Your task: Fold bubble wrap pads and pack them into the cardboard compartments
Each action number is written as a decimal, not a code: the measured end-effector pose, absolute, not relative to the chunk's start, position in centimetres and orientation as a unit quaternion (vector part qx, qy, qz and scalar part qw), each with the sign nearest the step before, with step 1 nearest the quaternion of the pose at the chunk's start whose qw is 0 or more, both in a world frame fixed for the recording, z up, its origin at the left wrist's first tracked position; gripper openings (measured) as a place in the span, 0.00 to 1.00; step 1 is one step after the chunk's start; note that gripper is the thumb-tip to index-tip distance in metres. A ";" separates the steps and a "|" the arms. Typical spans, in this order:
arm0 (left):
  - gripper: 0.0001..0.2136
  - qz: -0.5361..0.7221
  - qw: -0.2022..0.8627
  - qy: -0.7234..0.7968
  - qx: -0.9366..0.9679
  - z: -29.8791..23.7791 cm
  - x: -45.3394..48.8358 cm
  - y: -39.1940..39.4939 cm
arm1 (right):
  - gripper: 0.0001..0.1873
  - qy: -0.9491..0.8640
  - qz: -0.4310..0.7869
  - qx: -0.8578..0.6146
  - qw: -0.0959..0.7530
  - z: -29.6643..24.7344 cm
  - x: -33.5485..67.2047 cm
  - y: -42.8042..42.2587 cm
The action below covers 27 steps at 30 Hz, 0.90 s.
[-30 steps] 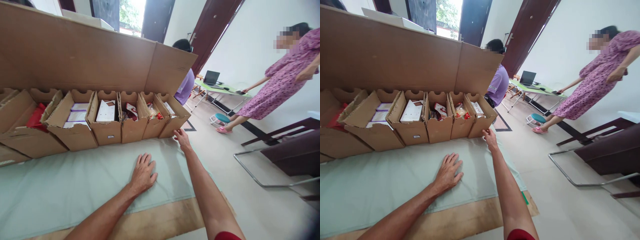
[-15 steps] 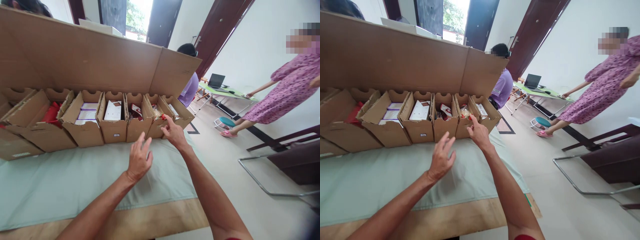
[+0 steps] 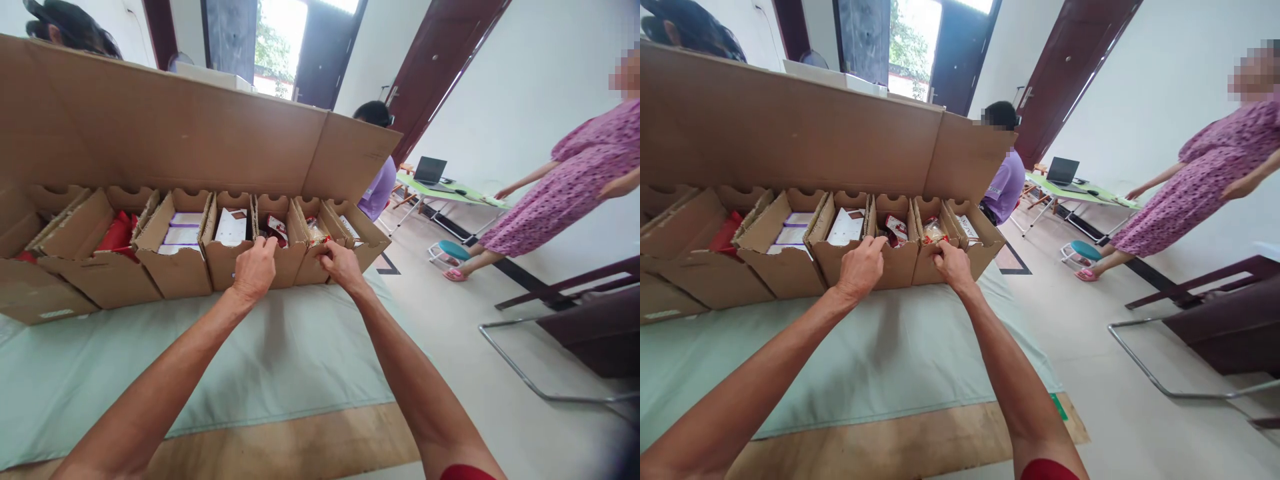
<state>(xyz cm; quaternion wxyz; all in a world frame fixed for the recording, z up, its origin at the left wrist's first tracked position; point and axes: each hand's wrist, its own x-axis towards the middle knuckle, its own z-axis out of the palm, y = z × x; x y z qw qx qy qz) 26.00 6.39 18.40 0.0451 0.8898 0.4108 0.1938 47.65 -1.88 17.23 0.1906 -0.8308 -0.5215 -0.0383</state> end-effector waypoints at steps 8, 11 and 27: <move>0.18 0.203 0.043 0.410 0.888 18.0 26.0 6.4 | 0.05 -0.496 -0.033 -0.846 0.193 18.4 46.7 -2.2; 0.19 0.213 0.049 0.408 0.887 18.1 26.0 6.4 | 0.06 -0.493 -0.047 -0.844 0.208 19.4 45.0 -4.7; 0.39 0.198 0.626 0.158 0.738 10.3 23.9 -4.9 | 0.44 -0.264 -0.037 -0.829 0.492 11.4 37.1 -39.1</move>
